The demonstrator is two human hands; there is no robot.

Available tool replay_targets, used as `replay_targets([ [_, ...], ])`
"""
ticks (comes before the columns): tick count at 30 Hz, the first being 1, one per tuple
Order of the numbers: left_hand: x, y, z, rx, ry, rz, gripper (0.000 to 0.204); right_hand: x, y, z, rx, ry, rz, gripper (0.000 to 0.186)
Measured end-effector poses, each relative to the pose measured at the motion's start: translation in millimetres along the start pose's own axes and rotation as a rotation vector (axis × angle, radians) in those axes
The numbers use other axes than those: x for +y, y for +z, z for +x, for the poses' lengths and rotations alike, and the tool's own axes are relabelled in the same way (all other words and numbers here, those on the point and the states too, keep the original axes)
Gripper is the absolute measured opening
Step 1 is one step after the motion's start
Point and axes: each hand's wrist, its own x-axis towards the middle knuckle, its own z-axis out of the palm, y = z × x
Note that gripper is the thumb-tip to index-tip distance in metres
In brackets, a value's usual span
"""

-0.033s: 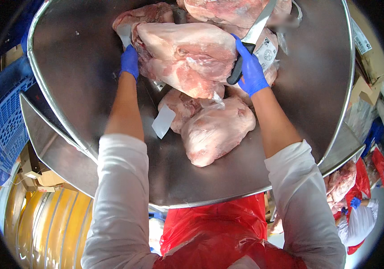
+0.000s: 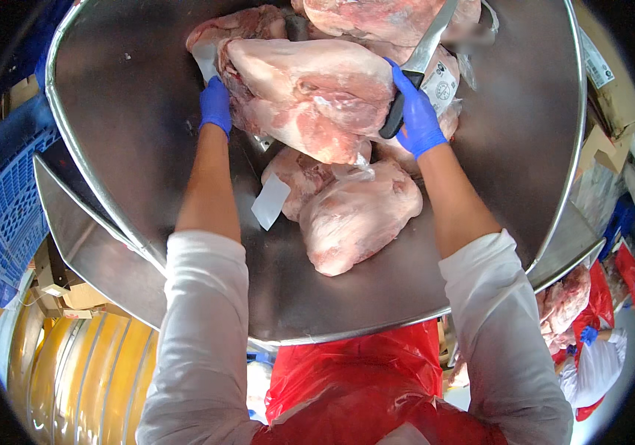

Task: The person uses a knife to cut large pieces of raw meat in a metal tray. They separate the meat into smaller portions and place them into another tray while wearing gloves and a red apron.

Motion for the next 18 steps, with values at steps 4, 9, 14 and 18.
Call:
replay_targets([
  [4, 31, 4, -41, 0.121, 0.236, 0.57, 0.04, -7, -13, -24, -0.049, -0.002, 0.102, 0.048],
  [9, 96, -18, -132, 0.131, 0.325, 0.766, 0.036, -29, -4, -107, -0.018, -0.067, 0.128, 0.046],
  [14, 159, -50, -242, -0.158, 0.223, 0.319, 0.038, -61, 1, -222, 0.059, -0.177, -0.02, 0.047],
  [18, 269, -57, -358, -0.212, 0.091, -0.022, 0.052, -85, -4, -360, 0.061, -0.295, 0.047, 0.051],
])
